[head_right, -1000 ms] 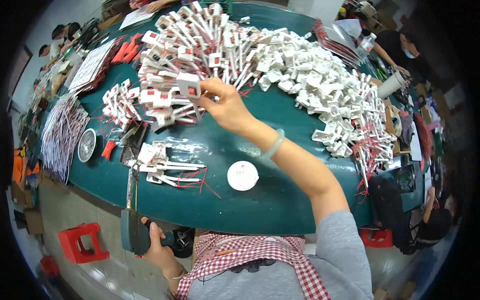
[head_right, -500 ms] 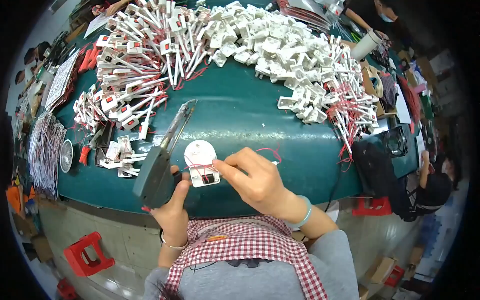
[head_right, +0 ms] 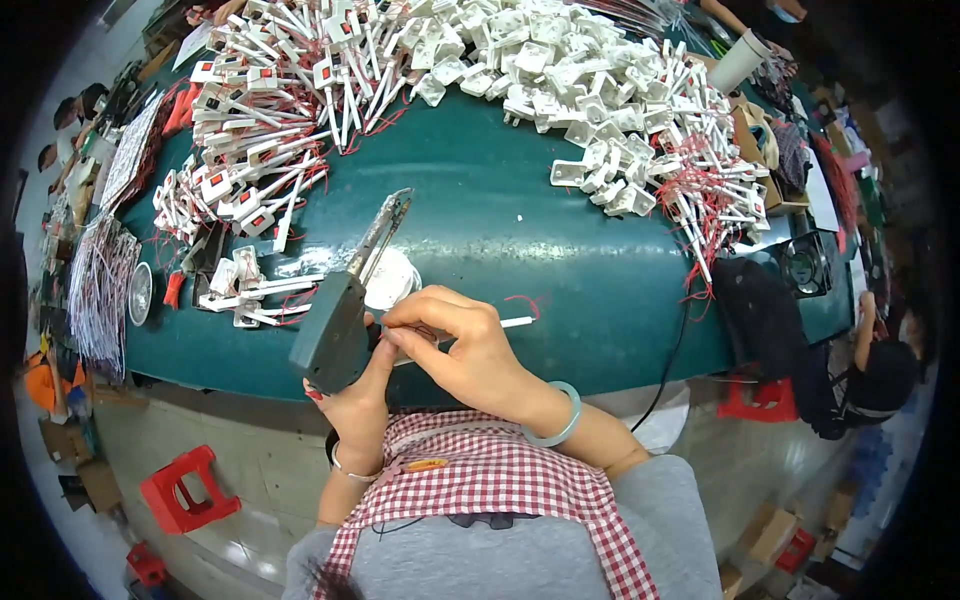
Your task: Soldering wires onto small circular electrical components using a handheld soldering iron at an assembly station.
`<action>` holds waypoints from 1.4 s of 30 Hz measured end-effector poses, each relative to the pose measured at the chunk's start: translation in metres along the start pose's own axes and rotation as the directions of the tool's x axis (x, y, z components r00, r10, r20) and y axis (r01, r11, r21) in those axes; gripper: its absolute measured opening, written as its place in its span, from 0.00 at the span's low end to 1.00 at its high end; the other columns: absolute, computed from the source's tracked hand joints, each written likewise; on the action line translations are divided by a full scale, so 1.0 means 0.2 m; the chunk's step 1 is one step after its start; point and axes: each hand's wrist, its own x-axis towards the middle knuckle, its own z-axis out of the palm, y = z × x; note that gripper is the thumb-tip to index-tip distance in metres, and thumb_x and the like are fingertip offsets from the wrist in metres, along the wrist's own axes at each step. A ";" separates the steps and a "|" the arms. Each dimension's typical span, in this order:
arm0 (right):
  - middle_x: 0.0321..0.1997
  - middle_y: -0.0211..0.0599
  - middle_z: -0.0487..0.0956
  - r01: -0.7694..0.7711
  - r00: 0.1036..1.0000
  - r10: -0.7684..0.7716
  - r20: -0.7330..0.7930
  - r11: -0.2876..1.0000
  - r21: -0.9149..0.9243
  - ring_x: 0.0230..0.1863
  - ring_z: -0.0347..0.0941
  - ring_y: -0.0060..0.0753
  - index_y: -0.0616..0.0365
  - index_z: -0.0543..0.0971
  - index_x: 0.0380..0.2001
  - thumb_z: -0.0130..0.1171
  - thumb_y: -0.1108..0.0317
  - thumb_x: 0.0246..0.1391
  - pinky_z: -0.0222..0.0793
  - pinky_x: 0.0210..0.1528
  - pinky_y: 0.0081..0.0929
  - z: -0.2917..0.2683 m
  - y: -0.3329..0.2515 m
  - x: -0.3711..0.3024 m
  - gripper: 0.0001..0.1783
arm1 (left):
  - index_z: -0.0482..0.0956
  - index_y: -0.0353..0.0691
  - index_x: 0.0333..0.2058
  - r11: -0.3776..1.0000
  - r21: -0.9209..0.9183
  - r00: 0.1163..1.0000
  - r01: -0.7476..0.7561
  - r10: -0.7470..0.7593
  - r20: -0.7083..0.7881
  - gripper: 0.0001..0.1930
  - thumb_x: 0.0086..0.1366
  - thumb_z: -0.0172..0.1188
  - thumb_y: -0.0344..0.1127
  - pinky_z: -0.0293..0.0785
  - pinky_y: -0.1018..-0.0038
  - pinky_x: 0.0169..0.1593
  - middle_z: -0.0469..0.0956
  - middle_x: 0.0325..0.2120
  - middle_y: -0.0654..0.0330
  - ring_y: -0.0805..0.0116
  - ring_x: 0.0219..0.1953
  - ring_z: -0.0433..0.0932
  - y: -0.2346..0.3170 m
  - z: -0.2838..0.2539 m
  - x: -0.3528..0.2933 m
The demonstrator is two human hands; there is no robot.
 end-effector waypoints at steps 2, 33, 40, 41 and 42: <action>0.41 0.43 0.82 -0.047 0.999 0.048 -0.016 0.996 0.073 0.41 0.80 0.33 0.65 0.82 0.39 0.62 0.79 0.54 0.76 0.41 0.25 0.03 0.02 -0.01 0.09 | 0.80 0.32 0.44 0.999 0.042 0.999 0.013 -0.012 -0.036 0.14 0.59 0.68 0.22 0.77 0.78 0.41 0.82 0.39 0.61 0.76 0.38 0.79 -0.01 0.01 -0.01; 0.30 0.30 0.81 -0.451 0.882 0.400 0.248 0.869 0.205 0.33 0.76 0.16 0.64 0.83 0.37 0.59 0.75 0.60 0.72 0.36 0.16 -0.17 0.11 0.19 0.06 | 0.77 0.33 0.40 0.960 0.280 0.988 0.026 0.017 -0.151 0.12 0.59 0.69 0.25 0.73 0.78 0.38 0.80 0.31 0.63 0.79 0.33 0.76 -0.13 0.01 0.25; 0.33 0.46 0.80 -0.042 0.979 0.059 0.194 0.995 -0.092 0.36 0.79 0.45 0.62 0.81 0.36 0.61 0.73 0.55 0.74 0.38 0.35 -0.07 0.10 0.15 0.06 | 0.79 0.28 0.48 0.949 0.232 0.940 0.214 -0.135 -0.314 0.17 0.61 0.68 0.28 0.76 0.75 0.37 0.81 0.39 0.59 0.74 0.32 0.77 0.00 0.02 0.12; 0.32 0.48 0.79 -0.009 0.976 0.032 0.213 0.994 -0.110 0.35 0.78 0.51 0.62 0.80 0.35 0.61 0.73 0.54 0.73 0.38 0.39 -0.03 0.12 0.15 0.06 | 0.78 0.28 0.49 0.942 0.268 0.956 0.203 -0.131 -0.263 0.17 0.61 0.66 0.24 0.75 0.76 0.34 0.81 0.40 0.59 0.74 0.31 0.76 0.00 -0.02 0.10; 0.31 0.48 0.78 -0.032 0.970 0.058 0.235 0.993 -0.114 0.34 0.77 0.53 0.62 0.78 0.34 0.61 0.72 0.53 0.72 0.36 0.41 -0.02 0.10 0.16 0.06 | 0.78 0.28 0.49 0.965 0.220 0.970 0.139 -0.088 -0.225 0.18 0.60 0.66 0.22 0.75 0.75 0.33 0.80 0.40 0.58 0.74 0.30 0.75 -0.03 -0.05 0.08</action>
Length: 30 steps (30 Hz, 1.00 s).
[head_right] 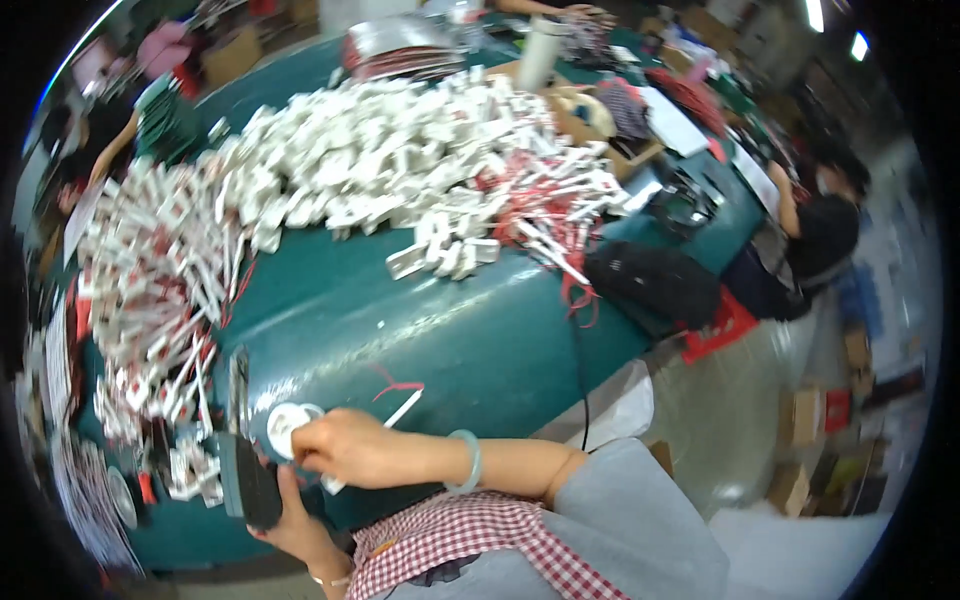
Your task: Soldering wires onto small circular electrical components using a handheld soldering iron at an assembly station.
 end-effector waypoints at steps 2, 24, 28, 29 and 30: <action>0.27 0.47 0.77 0.018 1.000 -0.018 0.004 1.000 0.018 0.32 0.75 0.54 0.62 0.74 0.31 0.61 0.70 0.52 0.68 0.33 0.44 0.01 -0.02 -0.01 0.08 | 0.76 0.27 0.50 0.994 -0.106 0.998 -0.005 0.012 0.058 0.18 0.60 0.65 0.20 0.74 0.76 0.35 0.79 0.42 0.56 0.73 0.32 0.75 -0.01 0.02 -0.01; 0.19 0.44 0.77 -0.047 0.967 0.082 -0.243 0.988 0.148 0.23 0.75 0.47 0.63 0.75 0.23 0.57 0.74 0.46 0.65 0.25 0.41 0.04 0.03 -0.02 0.03 | 0.78 0.27 0.41 0.990 -0.066 0.992 -0.125 0.127 0.027 0.19 0.50 0.74 0.23 0.76 0.63 0.45 0.80 0.40 0.52 0.63 0.37 0.77 -0.07 0.08 0.16; 0.20 0.44 0.76 0.000 0.916 0.006 -0.402 1.000 0.014 0.24 0.74 0.53 0.62 0.73 0.23 0.57 0.74 0.48 0.65 0.26 0.45 0.08 0.08 0.00 0.04 | 0.78 0.27 0.40 0.990 -0.113 0.990 -0.085 0.071 -0.124 0.21 0.47 0.77 0.24 0.76 0.63 0.44 0.81 0.39 0.53 0.63 0.36 0.77 -0.03 0.09 0.13; 0.20 0.44 0.76 -0.001 0.920 0.008 -0.393 1.000 0.018 0.24 0.74 0.53 0.62 0.73 0.23 0.57 0.74 0.48 0.65 0.26 0.45 0.09 0.09 0.00 0.04 | 0.78 0.27 0.40 0.991 -0.109 0.989 -0.081 0.067 -0.133 0.21 0.47 0.77 0.24 0.76 0.63 0.44 0.81 0.39 0.53 0.63 0.36 0.77 -0.03 0.10 0.12; 0.21 0.44 0.76 -0.002 0.901 -0.002 -0.434 1.000 -0.009 0.26 0.74 0.53 0.61 0.73 0.23 0.58 0.73 0.48 0.65 0.27 0.46 0.11 0.11 0.00 0.05 | 0.78 0.27 0.40 0.994 -0.086 0.993 -0.074 0.066 -0.096 0.22 0.46 0.77 0.24 0.76 0.63 0.43 0.81 0.38 0.53 0.63 0.36 0.77 -0.04 0.09 0.11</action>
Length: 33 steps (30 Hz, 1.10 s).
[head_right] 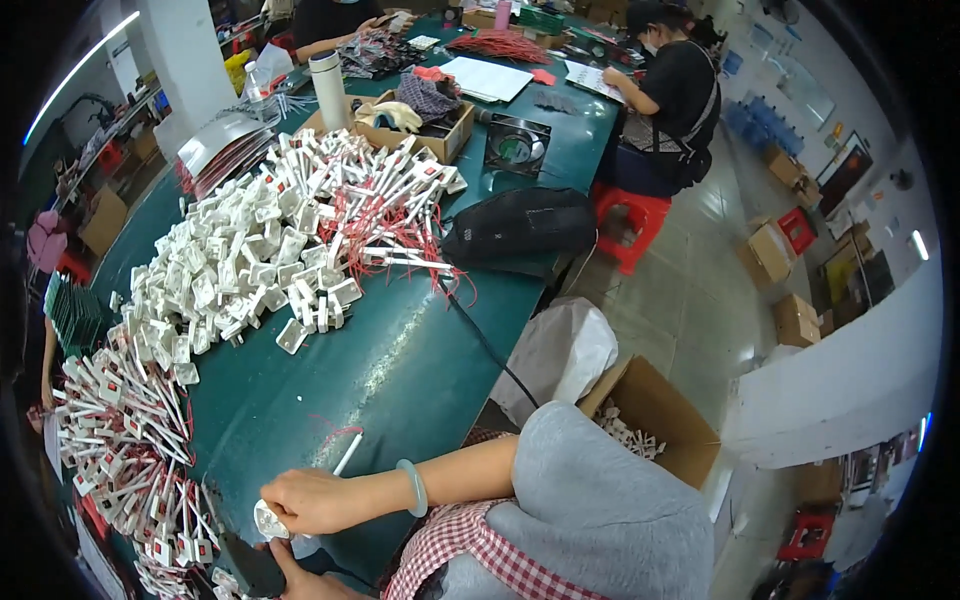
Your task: Soldering wires onto small circular electrical components using a handheld soldering iron at an assembly station.
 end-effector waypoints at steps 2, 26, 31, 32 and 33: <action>0.26 0.46 0.76 -0.058 0.997 0.059 0.040 0.998 -0.008 0.30 0.74 0.54 0.61 0.72 0.24 0.58 0.72 0.49 0.66 0.31 0.47 -0.02 -0.02 0.01 0.06 | 0.78 0.27 0.40 0.995 0.079 0.998 -0.056 0.053 0.034 0.19 0.52 0.75 0.26 0.76 0.66 0.38 0.80 0.34 0.55 0.66 0.32 0.76 -0.01 0.00 -0.03; 0.39 0.34 0.77 -0.128 0.965 0.167 0.203 0.973 -0.192 0.29 0.71 0.19 0.66 0.76 0.29 0.61 0.77 0.52 0.69 0.32 0.19 -0.11 -0.15 0.19 0.04 | 0.72 0.29 0.55 0.976 0.163 0.959 0.141 -0.176 0.224 0.21 0.63 0.60 0.18 0.83 0.69 0.44 0.77 0.49 0.50 0.64 0.45 0.81 0.07 -0.31 -0.15; 0.38 0.35 0.78 -0.099 0.914 0.176 0.365 0.971 -0.218 0.31 0.72 0.21 0.65 0.76 0.28 0.60 0.76 0.52 0.70 0.33 0.20 -0.11 -0.14 0.22 0.04 | 0.73 0.30 0.54 0.986 0.128 0.957 0.107 -0.137 0.257 0.20 0.63 0.61 0.19 0.83 0.69 0.45 0.77 0.48 0.52 0.64 0.45 0.81 0.04 -0.28 -0.12; 0.38 0.35 0.78 -0.099 0.912 0.176 0.369 0.971 -0.218 0.31 0.72 0.21 0.65 0.76 0.28 0.60 0.76 0.52 0.70 0.33 0.20 -0.09 -0.15 0.22 0.04 | 0.73 0.30 0.54 0.989 0.117 0.952 0.091 -0.121 0.281 0.20 0.63 0.61 0.19 0.83 0.69 0.44 0.77 0.48 0.53 0.64 0.45 0.81 0.03 -0.27 -0.11; 0.35 0.39 0.76 -0.106 0.928 0.169 0.331 0.974 -0.200 0.30 0.74 0.30 0.67 0.75 0.27 0.59 0.76 0.50 0.71 0.34 0.27 -0.08 -0.15 0.22 0.04 | 0.73 0.30 0.54 0.989 0.118 0.953 0.093 -0.122 0.277 0.20 0.63 0.61 0.19 0.83 0.69 0.44 0.77 0.48 0.53 0.64 0.45 0.81 0.03 -0.26 -0.10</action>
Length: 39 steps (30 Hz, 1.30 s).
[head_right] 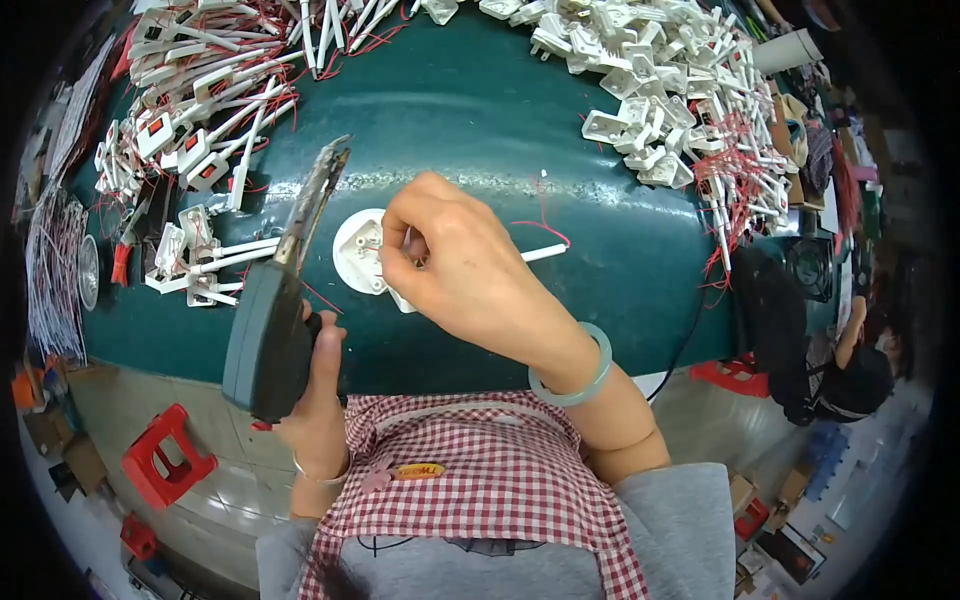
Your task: Soldering wires onto small circular electrical components using a handheld soldering iron at an assembly station.
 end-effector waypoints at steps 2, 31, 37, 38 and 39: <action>0.31 0.44 0.73 -0.002 0.999 0.003 -0.041 1.000 0.019 0.29 0.75 0.39 0.68 0.75 0.27 0.59 0.77 0.48 0.72 0.34 0.33 0.01 0.01 0.00 0.04 | 0.73 0.30 0.53 0.997 0.058 0.998 -0.050 0.048 0.031 0.20 0.62 0.62 0.19 0.83 0.69 0.44 0.77 0.47 0.53 0.64 0.45 0.81 -0.01 0.01 0.01; 0.33 0.41 0.78 0.094 0.983 -0.116 -0.139 0.984 -0.155 0.23 0.75 0.29 0.69 0.73 0.23 0.59 0.82 0.46 0.71 0.19 0.26 0.05 0.05 0.01 0.04 | 0.82 0.31 0.38 0.925 0.361 0.992 -0.121 0.122 0.022 0.12 0.53 0.71 0.25 0.74 0.72 0.29 0.80 0.30 0.53 0.64 0.26 0.80 0.09 -0.18 -0.26; 0.32 0.43 0.78 0.031 0.991 -0.042 -0.125 0.995 -0.093 0.23 0.76 0.31 0.69 0.73 0.22 0.60 0.82 0.45 0.69 0.19 0.26 0.05 0.03 0.01 0.05 | 0.82 0.31 0.38 0.931 0.339 0.990 -0.136 0.139 0.017 0.12 0.55 0.70 0.25 0.74 0.73 0.29 0.80 0.30 0.54 0.65 0.26 0.80 0.08 -0.17 -0.26; 0.32 0.43 0.78 0.032 0.991 -0.044 -0.126 0.995 -0.094 0.23 0.76 0.31 0.69 0.73 0.22 0.60 0.82 0.45 0.69 0.19 0.26 0.05 0.03 0.01 0.05 | 0.82 0.31 0.38 0.939 0.324 0.993 -0.112 0.116 0.006 0.12 0.55 0.70 0.26 0.74 0.74 0.29 0.81 0.30 0.54 0.65 0.26 0.81 0.09 -0.17 -0.26; 0.32 0.43 0.78 0.034 0.991 -0.046 -0.126 0.995 -0.099 0.23 0.75 0.30 0.69 0.73 0.22 0.59 0.82 0.45 0.69 0.19 0.26 0.05 0.03 0.02 0.05 | 0.82 0.31 0.38 0.940 0.323 0.993 -0.113 0.117 0.005 0.12 0.55 0.70 0.26 0.74 0.74 0.29 0.81 0.30 0.54 0.65 0.26 0.81 0.09 -0.17 -0.27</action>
